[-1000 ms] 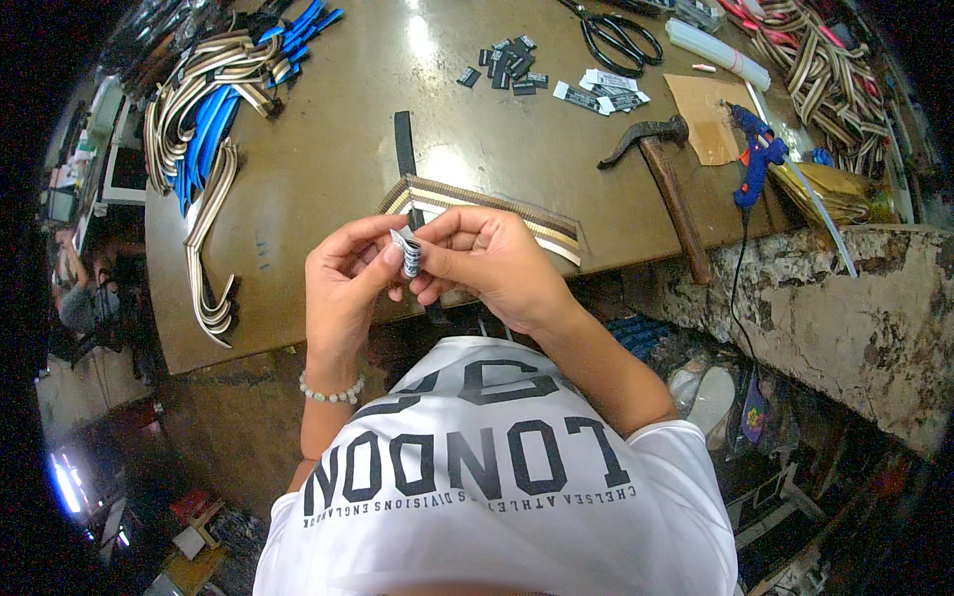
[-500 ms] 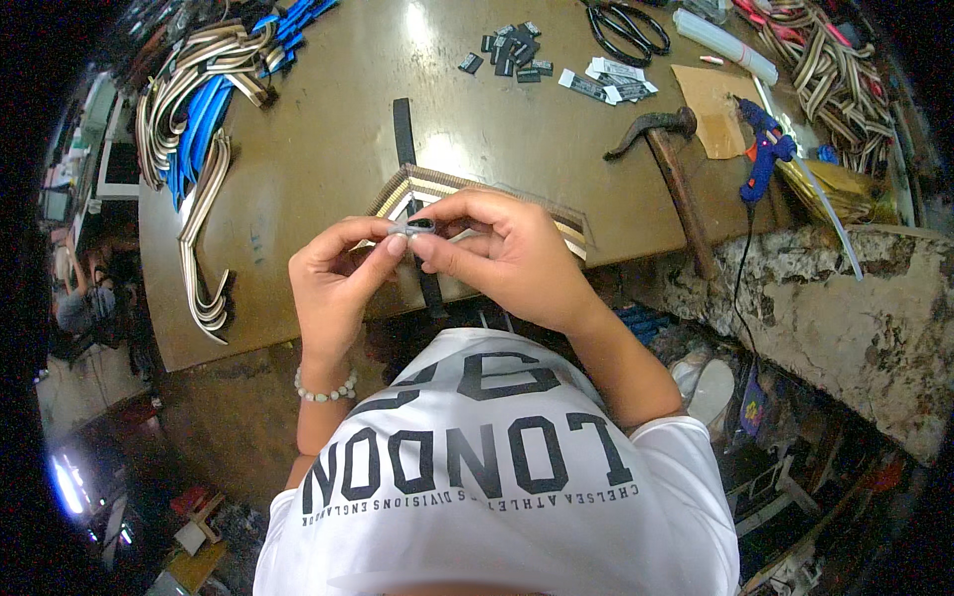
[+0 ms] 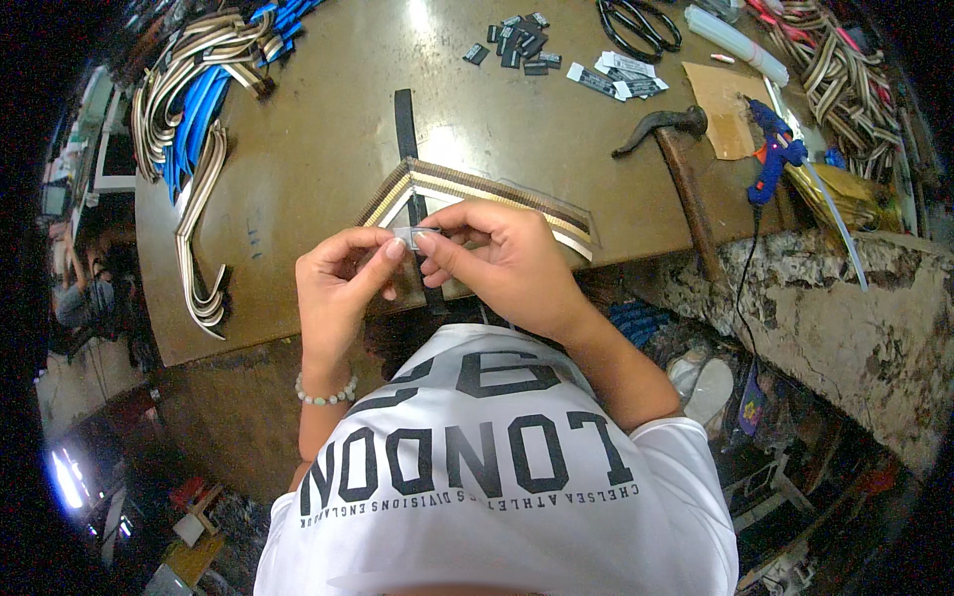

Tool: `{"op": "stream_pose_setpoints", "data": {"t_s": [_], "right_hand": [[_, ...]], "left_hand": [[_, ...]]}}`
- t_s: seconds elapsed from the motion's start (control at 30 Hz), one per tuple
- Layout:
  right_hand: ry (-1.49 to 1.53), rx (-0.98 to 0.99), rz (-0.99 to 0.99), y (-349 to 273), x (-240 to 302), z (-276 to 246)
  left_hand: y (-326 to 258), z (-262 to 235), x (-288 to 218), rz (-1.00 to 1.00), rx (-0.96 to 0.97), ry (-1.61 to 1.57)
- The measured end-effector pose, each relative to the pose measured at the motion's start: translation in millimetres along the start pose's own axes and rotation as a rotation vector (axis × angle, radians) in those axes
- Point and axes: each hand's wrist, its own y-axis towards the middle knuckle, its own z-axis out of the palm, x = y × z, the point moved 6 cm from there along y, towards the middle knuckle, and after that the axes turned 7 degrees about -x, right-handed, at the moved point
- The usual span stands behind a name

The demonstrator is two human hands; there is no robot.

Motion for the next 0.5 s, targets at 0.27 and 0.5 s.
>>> {"op": "stream_pose_setpoints", "data": {"t_s": [0.27,0.5], "right_hand": [[-0.747,-0.162,-0.256,56,3,-8],[-0.812,-0.157,-0.085,78,-11,-17]], "left_hand": [[40,7,-7,0.453,-0.138,0.63],[67,6,2,0.253,-0.043,0.698]]}}
